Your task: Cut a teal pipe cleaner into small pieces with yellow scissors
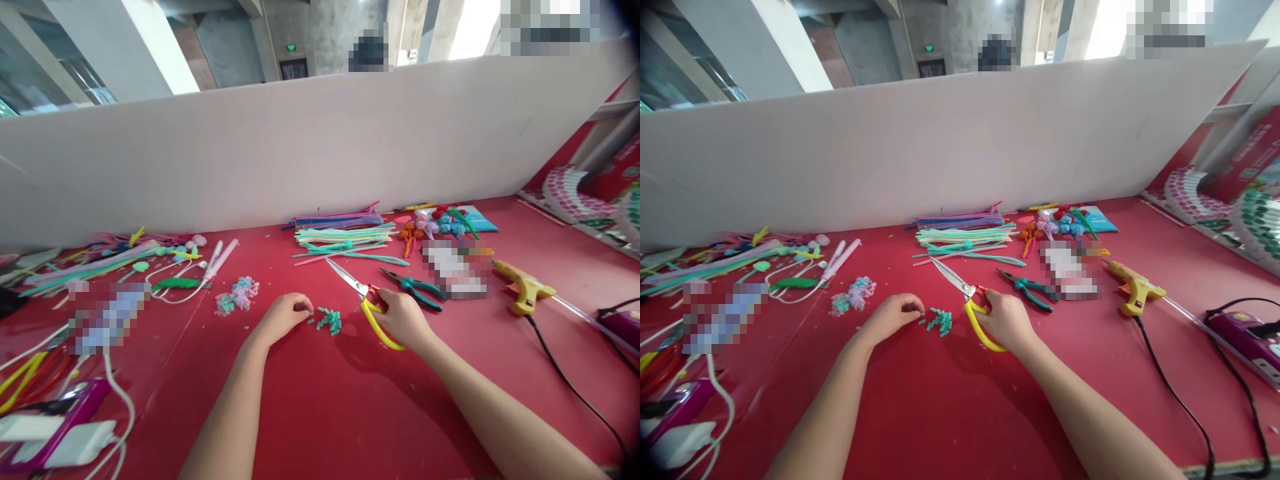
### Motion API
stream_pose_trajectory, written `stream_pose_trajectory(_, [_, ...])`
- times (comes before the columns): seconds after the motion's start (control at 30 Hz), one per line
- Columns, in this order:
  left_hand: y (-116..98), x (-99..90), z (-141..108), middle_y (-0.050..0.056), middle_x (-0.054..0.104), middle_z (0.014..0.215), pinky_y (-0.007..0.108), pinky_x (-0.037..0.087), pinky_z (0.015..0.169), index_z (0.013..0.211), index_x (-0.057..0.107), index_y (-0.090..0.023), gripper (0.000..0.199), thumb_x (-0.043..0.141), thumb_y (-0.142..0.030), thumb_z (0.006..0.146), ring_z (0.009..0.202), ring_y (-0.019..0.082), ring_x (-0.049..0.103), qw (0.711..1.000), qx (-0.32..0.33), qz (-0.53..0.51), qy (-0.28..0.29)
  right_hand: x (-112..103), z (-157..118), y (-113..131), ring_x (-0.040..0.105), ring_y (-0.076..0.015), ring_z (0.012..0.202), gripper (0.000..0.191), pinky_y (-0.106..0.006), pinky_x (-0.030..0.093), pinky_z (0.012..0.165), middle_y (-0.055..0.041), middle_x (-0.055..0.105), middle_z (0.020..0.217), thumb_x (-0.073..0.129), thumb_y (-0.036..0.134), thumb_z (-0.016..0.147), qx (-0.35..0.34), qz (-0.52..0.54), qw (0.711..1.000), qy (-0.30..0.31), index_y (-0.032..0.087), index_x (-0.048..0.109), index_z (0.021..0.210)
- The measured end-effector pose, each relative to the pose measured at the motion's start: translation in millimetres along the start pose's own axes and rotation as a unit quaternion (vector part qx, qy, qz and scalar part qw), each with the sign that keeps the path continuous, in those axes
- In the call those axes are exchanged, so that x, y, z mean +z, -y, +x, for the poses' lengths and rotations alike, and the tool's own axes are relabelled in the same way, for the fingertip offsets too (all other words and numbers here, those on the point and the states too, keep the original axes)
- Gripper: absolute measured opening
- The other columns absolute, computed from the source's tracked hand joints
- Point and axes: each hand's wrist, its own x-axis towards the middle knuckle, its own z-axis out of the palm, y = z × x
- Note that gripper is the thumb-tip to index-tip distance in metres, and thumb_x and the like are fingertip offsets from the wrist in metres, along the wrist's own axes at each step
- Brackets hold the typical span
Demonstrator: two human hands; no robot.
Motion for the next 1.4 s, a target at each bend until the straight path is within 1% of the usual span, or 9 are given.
stream_pose_trajectory(0.1, [-13,9.8,1,0.001,0.061,0.067,0.026,0.041,0.066,0.070,0.058,-0.016,0.009,0.057,-0.023,0.064,0.066,0.015,0.057,0.990,0.008,-0.138,-0.030,5,-1,1,0.026,-0.0064,0.043,0.031,-0.021,0.016,0.042,0.0050,0.035,0.046,0.048,0.046,0.068,0.012,0.067,0.998,0.004,0.017,0.042,0.057])
stream_pose_trajectory(0.23, [-33,40.2,0,0.004,0.062,0.067,0.027,0.044,0.062,0.075,0.054,-0.015,0.016,0.060,-0.024,0.064,0.063,0.015,0.059,0.935,-0.032,-0.352,-0.017,14,-3,7,0.031,-0.0062,0.045,0.020,-0.019,0.019,0.041,0.0058,0.037,0.050,0.046,0.034,0.069,0.039,0.230,0.971,0.052,0.017,0.042,0.059])
stream_pose_trajectory(0.3, [-39,55.6,-1,0.004,0.063,0.069,0.026,0.044,0.061,0.076,0.053,-0.015,0.017,0.061,-0.023,0.063,0.062,0.015,0.059,0.912,-0.050,-0.408,-0.003,15,-4,12,0.035,-0.0063,0.045,0.014,-0.018,0.023,0.042,0.0058,0.042,0.053,0.046,0.030,0.068,0.047,0.301,0.949,0.079,0.017,0.044,0.065])
stream_pose_trajectory(0.37, [-42,66.4,-2,0.004,0.064,0.069,0.025,0.044,0.060,0.077,0.052,-0.016,0.018,0.062,-0.022,0.063,0.061,0.014,0.059,0.899,-0.056,-0.434,0.005,14,-5,15,0.038,-0.0066,0.046,0.014,-0.018,0.027,0.042,0.0055,0.045,0.055,0.048,0.030,0.067,0.051,0.349,0.931,0.095,0.017,0.045,0.067])
stream_pose_trajectory(0.5, [-44,74.4,-3,0.002,0.063,0.067,0.024,0.044,0.057,0.076,0.052,-0.016,0.018,0.063,-0.022,0.063,0.057,0.012,0.059,0.898,-0.053,-0.436,0.034,13,-7,18,0.040,-0.0069,0.046,0.011,-0.018,0.029,0.043,0.0055,0.045,0.054,0.046,0.028,0.067,0.057,0.389,0.914,0.104,0.017,0.046,0.067])
stream_pose_trajectory(0.63, [-44,76.7,-3,0.002,0.062,0.064,0.025,0.044,0.057,0.075,0.054,-0.014,0.017,0.062,-0.023,0.063,0.056,0.013,0.058,0.910,-0.050,-0.409,0.045,16,-8,16,0.036,-0.0066,0.046,0.010,-0.017,0.026,0.041,0.0064,0.040,0.051,0.047,0.026,0.064,0.050,0.341,0.936,0.072,0.017,0.043,0.062])
stream_pose_trajectory(0.8, [-42,81.3,-1,0.002,0.059,0.057,0.024,0.042,0.053,0.072,0.057,-0.013,0.017,0.062,-0.027,0.064,0.052,0.012,0.055,0.931,-0.051,-0.358,0.050,17,-7,16,0.028,-0.0059,0.046,0.017,-0.017,0.021,0.040,0.0071,0.032,0.049,0.049,0.027,0.061,0.033,0.269,0.962,0.033,0.018,0.036,0.056])
stream_pose_trajectory(1.2, [-43,86.8,2,0.003,0.059,0.065,0.023,0.041,0.058,0.073,0.059,-0.013,0.018,0.061,-0.030,0.064,0.055,0.010,0.051,0.924,-0.035,-0.380,0.014,14,-6,15,0.026,-0.0064,0.048,0.014,-0.017,0.019,0.041,0.0066,0.032,0.050,0.046,0.027,0.064,0.026,0.244,0.969,0.021,0.018,0.036,0.059])
stream_pose_trajectory(1.4, [-43,80.0,2,0.002,0.060,0.061,0.022,0.041,0.056,0.070,0.060,-0.013,0.020,0.063,-0.031,0.062,0.054,0.011,0.053,0.923,-0.042,-0.383,-0.004,6,-1,17,0.025,-0.0061,0.046,0.019,-0.018,0.018,0.041,0.0064,0.029,0.050,0.046,0.032,0.068,0.003,0.202,0.979,0.035,0.017,0.037,0.058])
